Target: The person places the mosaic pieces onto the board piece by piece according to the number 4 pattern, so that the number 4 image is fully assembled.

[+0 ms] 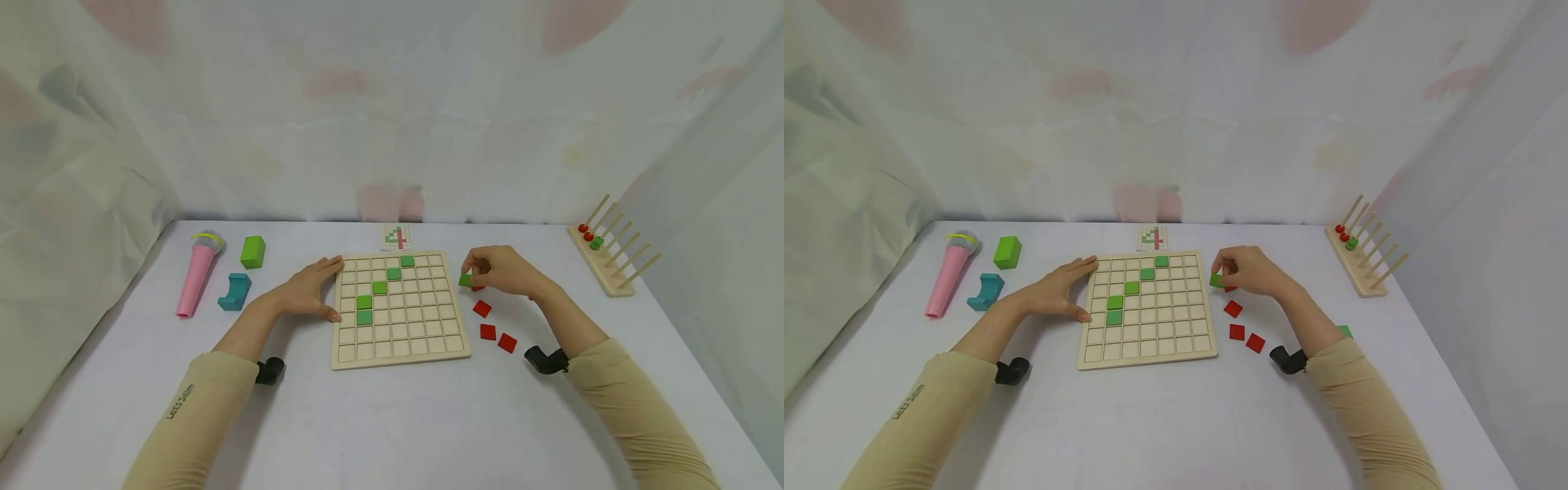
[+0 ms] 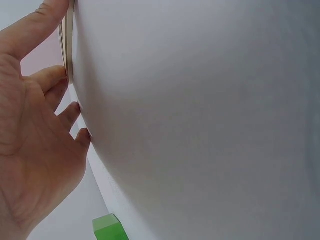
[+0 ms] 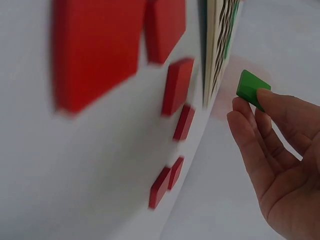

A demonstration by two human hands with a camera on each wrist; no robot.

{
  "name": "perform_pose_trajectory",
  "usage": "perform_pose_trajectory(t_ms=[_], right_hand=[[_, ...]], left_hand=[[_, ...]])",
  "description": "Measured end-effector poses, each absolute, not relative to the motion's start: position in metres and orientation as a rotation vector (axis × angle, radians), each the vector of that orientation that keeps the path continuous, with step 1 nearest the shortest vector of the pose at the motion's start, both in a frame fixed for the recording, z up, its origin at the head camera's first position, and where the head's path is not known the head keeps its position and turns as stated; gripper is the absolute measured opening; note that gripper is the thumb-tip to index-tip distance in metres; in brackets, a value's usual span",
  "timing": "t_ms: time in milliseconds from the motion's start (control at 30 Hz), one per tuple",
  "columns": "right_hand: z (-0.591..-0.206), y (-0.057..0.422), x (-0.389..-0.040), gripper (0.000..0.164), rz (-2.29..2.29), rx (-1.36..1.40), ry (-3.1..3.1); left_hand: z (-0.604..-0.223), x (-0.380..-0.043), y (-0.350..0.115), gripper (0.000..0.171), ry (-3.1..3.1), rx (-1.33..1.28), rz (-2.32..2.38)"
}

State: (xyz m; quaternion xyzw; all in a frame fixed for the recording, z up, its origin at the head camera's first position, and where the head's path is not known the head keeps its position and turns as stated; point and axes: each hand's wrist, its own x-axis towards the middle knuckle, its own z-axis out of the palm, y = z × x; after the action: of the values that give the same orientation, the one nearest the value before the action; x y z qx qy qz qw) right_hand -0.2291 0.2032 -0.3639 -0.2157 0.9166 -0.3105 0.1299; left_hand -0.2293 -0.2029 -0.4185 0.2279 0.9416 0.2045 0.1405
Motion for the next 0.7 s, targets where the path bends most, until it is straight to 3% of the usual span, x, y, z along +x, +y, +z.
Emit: perform_pose_trajectory(t_ms=[700], right_hand=[[-0.370, 0.118, -0.231, 0.013, -0.946, -0.906, 2.494]], left_hand=[[-0.414, -0.227, -0.202, 0.113, 2.705, 0.644, 0.591]])
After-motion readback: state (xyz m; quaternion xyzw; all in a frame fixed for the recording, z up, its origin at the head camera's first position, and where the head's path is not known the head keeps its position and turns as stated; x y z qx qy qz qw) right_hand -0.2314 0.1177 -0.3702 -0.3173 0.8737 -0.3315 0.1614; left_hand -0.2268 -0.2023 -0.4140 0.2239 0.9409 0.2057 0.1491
